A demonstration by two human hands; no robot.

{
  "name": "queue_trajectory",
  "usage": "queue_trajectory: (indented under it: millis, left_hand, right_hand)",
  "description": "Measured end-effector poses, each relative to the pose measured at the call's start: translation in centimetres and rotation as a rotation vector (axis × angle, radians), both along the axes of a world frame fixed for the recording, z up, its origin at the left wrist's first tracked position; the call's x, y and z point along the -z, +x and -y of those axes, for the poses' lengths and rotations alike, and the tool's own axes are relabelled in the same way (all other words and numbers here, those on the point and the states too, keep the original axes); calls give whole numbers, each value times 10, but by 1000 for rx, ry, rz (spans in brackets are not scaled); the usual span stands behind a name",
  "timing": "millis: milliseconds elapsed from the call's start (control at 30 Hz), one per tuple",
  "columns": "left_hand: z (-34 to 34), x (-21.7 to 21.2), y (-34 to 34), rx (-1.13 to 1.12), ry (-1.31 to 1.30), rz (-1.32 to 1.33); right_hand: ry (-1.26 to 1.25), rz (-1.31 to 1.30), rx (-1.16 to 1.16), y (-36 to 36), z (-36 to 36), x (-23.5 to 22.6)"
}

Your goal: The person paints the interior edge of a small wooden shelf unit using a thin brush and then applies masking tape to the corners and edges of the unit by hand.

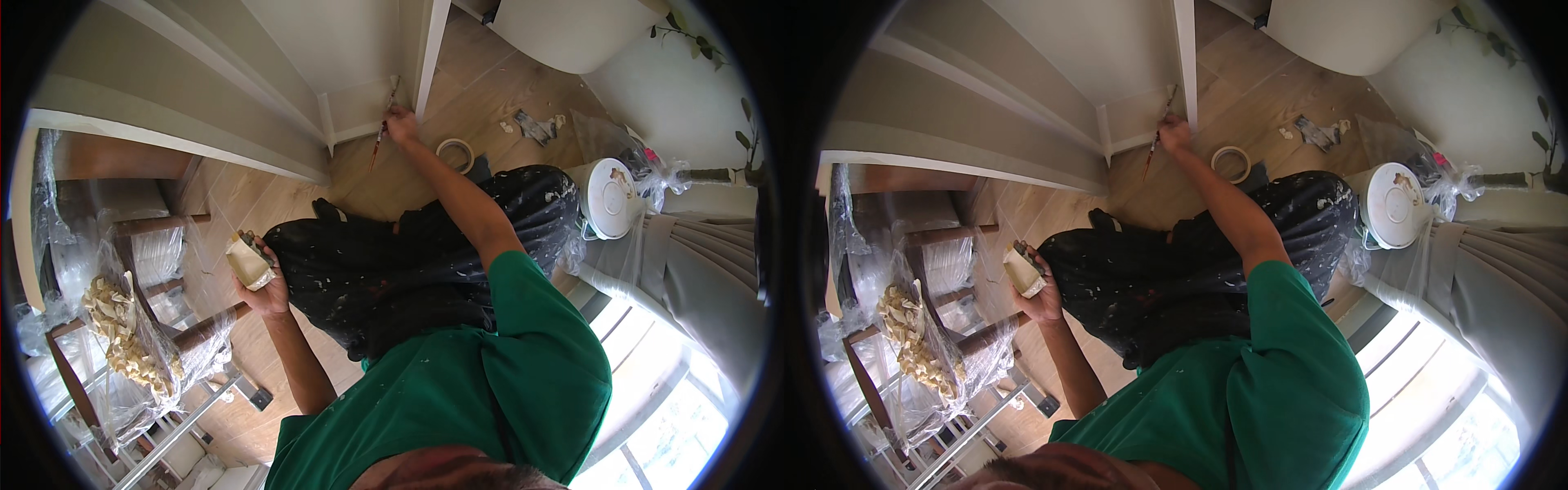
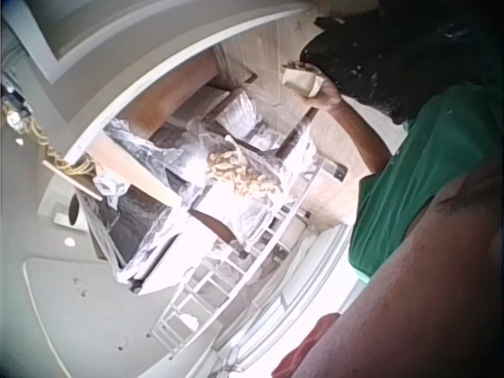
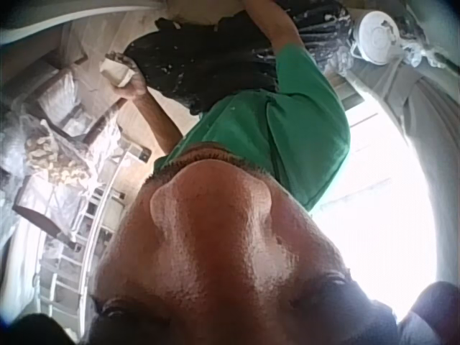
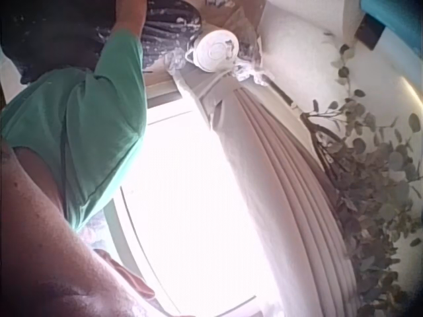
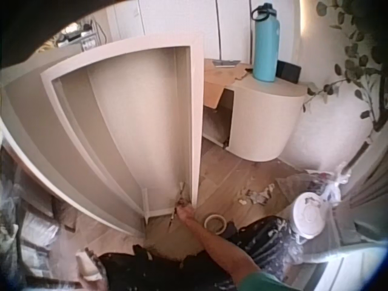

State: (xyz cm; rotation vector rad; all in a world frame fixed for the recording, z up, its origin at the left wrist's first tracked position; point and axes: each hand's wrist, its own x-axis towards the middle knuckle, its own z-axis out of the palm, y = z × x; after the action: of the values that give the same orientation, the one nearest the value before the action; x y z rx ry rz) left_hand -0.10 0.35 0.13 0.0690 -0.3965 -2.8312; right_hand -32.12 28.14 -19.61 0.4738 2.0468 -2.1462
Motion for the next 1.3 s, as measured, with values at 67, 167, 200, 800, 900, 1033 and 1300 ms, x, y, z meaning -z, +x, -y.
queue_trajectory:
  millis: [67,167,200,800,900,1033,1300]
  left_hand:
    - [1,0,3,-9,6,6]
    - [1,-2,0,5,9,-4]
    - [1,-1,1,-1,0,-1]
    - [-99,-26,-35,502,-57,252]
    - [-119,-18,-77,719,-67,216]
    - [-138,-15,-134,905,-105,185]
    - [-165,-21,-191,898,-164,148]
  right_hand:
    - [-4,36,-40,5,2,-9]
    - [-64,27,-4,3,0,-10]
    - [-79,30,-9,6,1,-13]
    - [-312,60,-434,213,-128,-258]
    - [-414,-6,-336,235,-150,-299]
    - [-227,-291,-229,252,-154,-326]
    - [231,-523,-157,222,-110,-351]
